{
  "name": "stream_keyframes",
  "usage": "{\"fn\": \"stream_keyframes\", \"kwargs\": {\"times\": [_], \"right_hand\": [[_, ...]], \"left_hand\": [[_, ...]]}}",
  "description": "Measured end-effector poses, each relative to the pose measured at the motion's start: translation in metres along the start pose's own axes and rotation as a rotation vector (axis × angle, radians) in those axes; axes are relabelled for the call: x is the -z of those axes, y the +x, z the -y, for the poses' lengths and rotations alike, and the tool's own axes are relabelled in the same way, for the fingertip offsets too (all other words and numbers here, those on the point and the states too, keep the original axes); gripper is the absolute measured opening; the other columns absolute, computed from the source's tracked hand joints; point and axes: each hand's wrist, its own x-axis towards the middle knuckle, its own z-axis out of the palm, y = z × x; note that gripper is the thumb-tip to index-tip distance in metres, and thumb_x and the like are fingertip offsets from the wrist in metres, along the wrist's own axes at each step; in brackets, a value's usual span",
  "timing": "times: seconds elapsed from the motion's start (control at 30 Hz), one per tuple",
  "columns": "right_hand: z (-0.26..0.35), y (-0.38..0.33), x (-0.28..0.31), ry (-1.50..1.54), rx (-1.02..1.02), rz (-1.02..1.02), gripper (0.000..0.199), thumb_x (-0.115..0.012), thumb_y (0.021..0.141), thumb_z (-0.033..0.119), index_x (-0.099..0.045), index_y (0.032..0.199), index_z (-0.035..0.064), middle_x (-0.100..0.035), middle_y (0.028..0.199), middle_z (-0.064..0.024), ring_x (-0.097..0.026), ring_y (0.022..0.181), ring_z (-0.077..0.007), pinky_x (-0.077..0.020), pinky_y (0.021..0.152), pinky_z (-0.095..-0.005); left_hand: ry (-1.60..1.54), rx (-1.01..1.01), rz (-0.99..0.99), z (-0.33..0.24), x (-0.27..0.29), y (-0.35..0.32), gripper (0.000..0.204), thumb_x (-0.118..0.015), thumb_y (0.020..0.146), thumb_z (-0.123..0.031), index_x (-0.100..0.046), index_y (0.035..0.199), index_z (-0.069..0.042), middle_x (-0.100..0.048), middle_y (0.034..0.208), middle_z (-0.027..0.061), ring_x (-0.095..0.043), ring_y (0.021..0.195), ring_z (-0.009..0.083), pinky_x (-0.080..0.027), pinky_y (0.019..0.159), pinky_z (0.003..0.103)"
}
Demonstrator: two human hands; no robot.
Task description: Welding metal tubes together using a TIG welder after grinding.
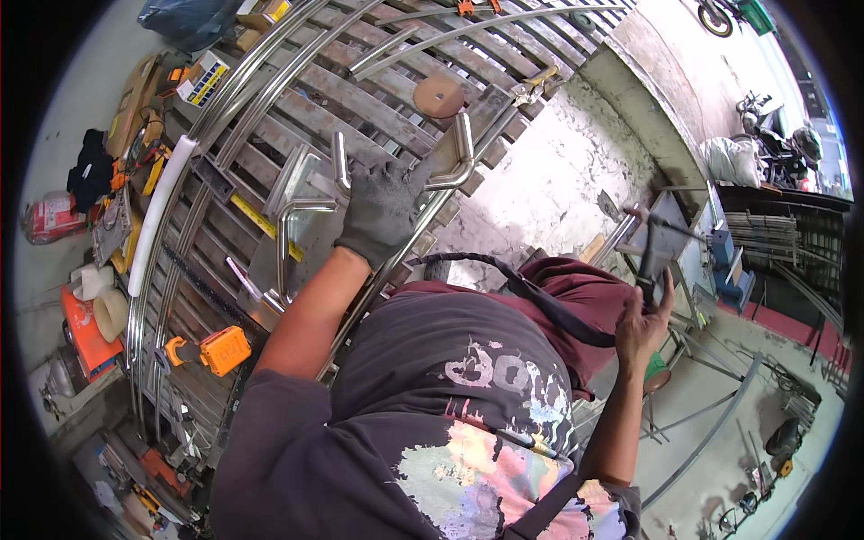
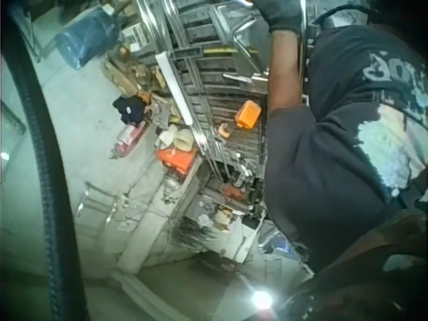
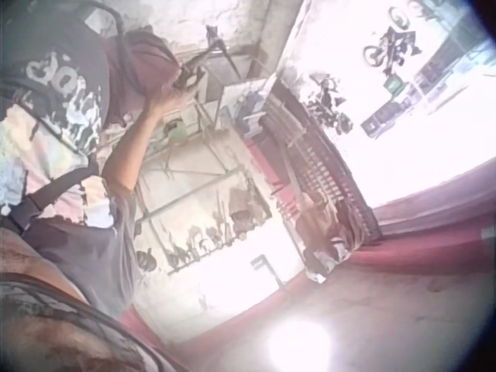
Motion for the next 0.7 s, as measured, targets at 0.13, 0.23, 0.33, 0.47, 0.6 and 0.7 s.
{"fn": "stream_keyframes", "kwargs": {"times": [0.13,0.23,0.33,0.47,0.6,0.7], "right_hand": [[0.074,-0.014,-0.042,-0.014,0.192,0.221,0.061,-0.062,0.105,0.004,-0.038,0.162,0.0096,-0.068,0.106,-0.0069,-0.059,0.086,-0.0105,-0.048,0.075,-0.0252],[0.102,-0.023,-0.065,-0.12,0.339,0.304,0.062,-0.065,0.103,0.003,-0.04,0.16,0.0069,-0.069,0.115,-0.0131,-0.063,0.094,-0.0169,-0.0515,0.085,-0.0304],[0.121,-0.03,-0.076,-0.174,0.296,0.367,0.066,-0.067,0.1,0.004,-0.04,0.161,0.0101,-0.07,0.121,-0.0199,-0.072,0.1,-0.0262,-0.0558,0.088,-0.037],[0.124,-0.033,-0.09,-0.206,0.364,0.382,0.064,-0.066,0.102,0.006,-0.039,0.16,0.0041,-0.065,0.137,-0.0223,-0.07,0.111,-0.0225,-0.054,0.096,-0.0353],[0.119,-0.037,-0.085,-0.196,0.398,0.356,0.067,-0.067,0.102,0.005,-0.037,0.161,0.0043,-0.072,0.117,-0.0188,-0.071,0.097,-0.0197,-0.0552,0.085,-0.0324],[0.113,-0.042,-0.086,-0.224,0.46,0.281,0.069,-0.067,0.101,0.005,-0.035,0.162,0.0047,-0.072,0.102,-0.0148,-0.069,0.086,-0.0185,-0.0542,0.077,-0.0306]], "left_hand": [[-0.019,0.026,0.079,0.001,0.011,-0.003,0.059,-0.065,0.09,-0.028,-0.059,0.147,-0.016,-0.065,0.109,0.0112,-0.059,0.108,0.0332,-0.039,0.103,0.054],[-0.109,-0.011,-0.023,0.009,0.004,-0.003,0.057,-0.067,0.089,-0.03,-0.062,0.144,-0.015,-0.064,0.111,0.0105,-0.057,0.11,0.0318,-0.038,0.105,0.053],[-0.162,-0.008,-0.115,0.004,0.007,-0.002,0.056,-0.068,0.09,-0.031,-0.063,0.142,-0.012,-0.064,0.114,0.0108,-0.057,0.112,0.0311,-0.037,0.107,0.052],[-0.24,0.269,-0.438,0.016,-0.001,-0.012,0.057,-0.069,0.095,-0.036,-0.06,0.144,-0.006,-0.063,0.129,0.0174,-0.057,0.121,0.0357,-0.042,0.108,0.053],[-0.307,0.743,-0.448,0.044,-0.02,-0.027,0.064,-0.072,0.095,-0.042,-0.059,0.142,-0.001,-0.063,0.128,0.0271,-0.061,0.118,0.0442,-0.05,0.101,0.053],[-0.201,0.707,-0.152,0.072,-0.028,-0.033,0.063,-0.073,0.09,-0.047,-0.062,0.133,-0.002,-0.067,0.118,0.0283,-0.065,0.109,0.0466,-0.053,0.093,0.054]]}}
